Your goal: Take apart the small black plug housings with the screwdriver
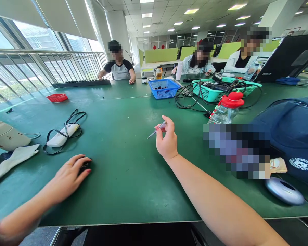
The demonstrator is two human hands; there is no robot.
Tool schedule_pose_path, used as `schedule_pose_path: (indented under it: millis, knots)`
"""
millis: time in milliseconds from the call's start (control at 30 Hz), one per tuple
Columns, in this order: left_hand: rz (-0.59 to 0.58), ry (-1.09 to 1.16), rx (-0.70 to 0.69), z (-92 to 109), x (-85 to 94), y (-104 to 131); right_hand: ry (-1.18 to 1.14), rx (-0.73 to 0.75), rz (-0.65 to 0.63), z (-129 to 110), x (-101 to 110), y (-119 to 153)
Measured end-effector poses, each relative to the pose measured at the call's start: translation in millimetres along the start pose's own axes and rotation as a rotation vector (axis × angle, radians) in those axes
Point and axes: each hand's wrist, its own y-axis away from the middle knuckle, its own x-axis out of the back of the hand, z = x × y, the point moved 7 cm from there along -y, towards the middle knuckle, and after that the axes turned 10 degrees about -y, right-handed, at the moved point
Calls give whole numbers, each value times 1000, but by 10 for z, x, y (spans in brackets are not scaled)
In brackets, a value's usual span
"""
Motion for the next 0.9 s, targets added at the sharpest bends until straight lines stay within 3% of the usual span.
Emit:
schedule_pose_path:
  millis: [133, 267, 433, 633, 900]
  knots:
    - [-8, -125, 218, -820, 47, 42, 15, -6, -19, 23, -17, 4]
    - [-32, -90, 260, -1162, 62, 116, 31, -31, -37, 56, -36, 1]
    - [-44, -39, 267, -1268, 56, 123, 29, -53, -45, 62, -49, 3]
    - [80, -56, 79, -1156, 190, 108, 28, -49, -54, 43, -62, 11]
    - [156, -219, -124, -1336, -21, 119, 13, -49, -73, 36, -82, 28]
